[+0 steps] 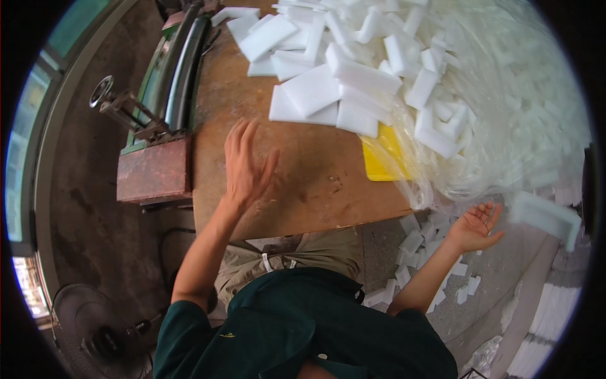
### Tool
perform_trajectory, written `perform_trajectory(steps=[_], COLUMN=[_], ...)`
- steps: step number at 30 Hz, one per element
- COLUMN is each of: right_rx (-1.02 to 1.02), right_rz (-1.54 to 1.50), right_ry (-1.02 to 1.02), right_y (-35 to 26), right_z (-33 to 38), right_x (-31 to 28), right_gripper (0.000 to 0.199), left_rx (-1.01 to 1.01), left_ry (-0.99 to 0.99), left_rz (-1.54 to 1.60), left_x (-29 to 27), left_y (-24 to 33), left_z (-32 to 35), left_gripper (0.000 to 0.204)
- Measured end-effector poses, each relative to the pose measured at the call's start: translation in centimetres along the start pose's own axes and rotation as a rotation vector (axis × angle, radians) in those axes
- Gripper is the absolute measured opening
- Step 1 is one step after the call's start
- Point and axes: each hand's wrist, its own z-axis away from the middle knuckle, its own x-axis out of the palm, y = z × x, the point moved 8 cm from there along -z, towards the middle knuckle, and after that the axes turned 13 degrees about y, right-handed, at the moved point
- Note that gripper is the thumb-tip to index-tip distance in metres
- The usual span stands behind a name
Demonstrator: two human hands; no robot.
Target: Using a glue roller machine to apply adhesive to foam strips and assembling them onto foam blocks to create L-shaped corner protectors.
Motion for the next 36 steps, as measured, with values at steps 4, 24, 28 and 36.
perform_trajectory(steps=[4, 24, 28, 36], right_rx=[-0.182, -0.976, -0.666, 1.418], right_rz=[0.726, 1.299, 0.961, 0.639], right_ry=[-0.284, -1.351, -1.274, -1.757], right_y=[5.8, 27.7, 21.3, 23.2], right_z=[3.6, 4.8, 11.7, 33.8], right_x=[5.2, 27.4, 32.9, 25.3], right_gripper=[0.047, 0.069, 0.049, 0.055], left_rx=[0.055, 0.111, -0.167, -0.123], left_ry=[-0.119, -0.699, -0.319, 0.007], left_rz=[-0.16, -0.225, -0.13, -0.129], left_x=[9.5, -5.6, -10.4, -13.9], left_y=[-2.5, -5.7, -5.1, -1.1], left_z=[-4.8, 5.1, 3.8, 1.9], left_gripper=[0.09, 0.095, 0.094, 0.054])
